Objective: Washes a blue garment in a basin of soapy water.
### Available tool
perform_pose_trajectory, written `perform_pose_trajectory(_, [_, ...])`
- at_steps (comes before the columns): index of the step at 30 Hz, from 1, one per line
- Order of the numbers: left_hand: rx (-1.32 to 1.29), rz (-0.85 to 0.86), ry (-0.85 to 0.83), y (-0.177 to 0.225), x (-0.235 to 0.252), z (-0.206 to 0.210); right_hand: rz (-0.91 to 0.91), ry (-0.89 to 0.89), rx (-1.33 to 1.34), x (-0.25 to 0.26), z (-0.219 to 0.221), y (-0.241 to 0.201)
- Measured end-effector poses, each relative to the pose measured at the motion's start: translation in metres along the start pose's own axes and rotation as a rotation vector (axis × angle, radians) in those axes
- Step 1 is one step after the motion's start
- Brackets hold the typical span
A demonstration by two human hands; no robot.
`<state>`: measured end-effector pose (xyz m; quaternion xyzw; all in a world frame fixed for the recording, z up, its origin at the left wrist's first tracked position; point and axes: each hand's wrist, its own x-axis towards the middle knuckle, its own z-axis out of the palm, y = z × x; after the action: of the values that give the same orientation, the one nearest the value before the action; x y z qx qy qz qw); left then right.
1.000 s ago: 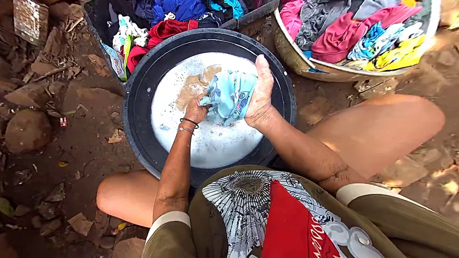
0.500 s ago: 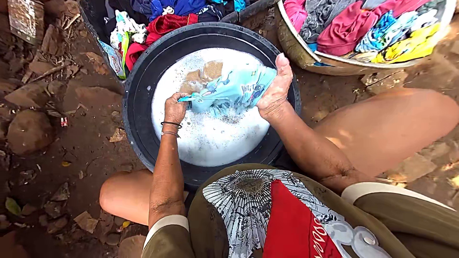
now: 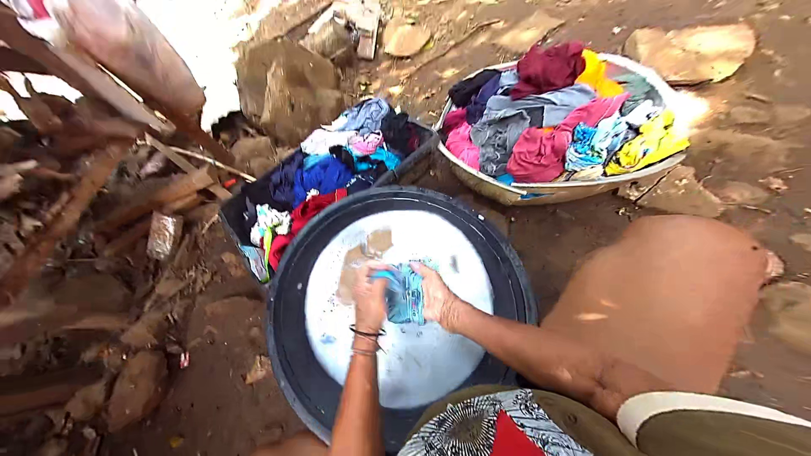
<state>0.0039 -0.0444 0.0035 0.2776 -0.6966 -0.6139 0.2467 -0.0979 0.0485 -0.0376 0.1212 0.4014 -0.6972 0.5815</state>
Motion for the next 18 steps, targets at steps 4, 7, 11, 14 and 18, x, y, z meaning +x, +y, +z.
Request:
perform_pose_trajectory(4, [0.846, 0.069, -0.418, 0.050, -0.030, 0.059, -0.232, 0.064, -0.288, -0.068, 0.041, -0.024])
perform_pose_trajectory(7, [0.926, 0.369, 0.053, -0.008, -0.015, 0.043, -0.252, 0.208, -0.277, -0.047, 0.037, -0.003])
perform_pose_trajectory(11, [0.969, -0.017, -0.016, 0.000, -0.008, 0.037, -0.339, 0.269, -0.385, -0.012, 0.021, 0.015])
perform_pose_trajectory(14, [0.991, 0.298, -0.014, -0.001, -0.031, 0.059, -0.490, 0.070, -0.703, 0.003, -0.008, 0.017])
perform_pose_trajectory(18, [0.896, -0.092, -0.039, 0.002, -0.012, 0.031, -0.336, 0.194, -0.451, -0.024, 0.018, 0.007])
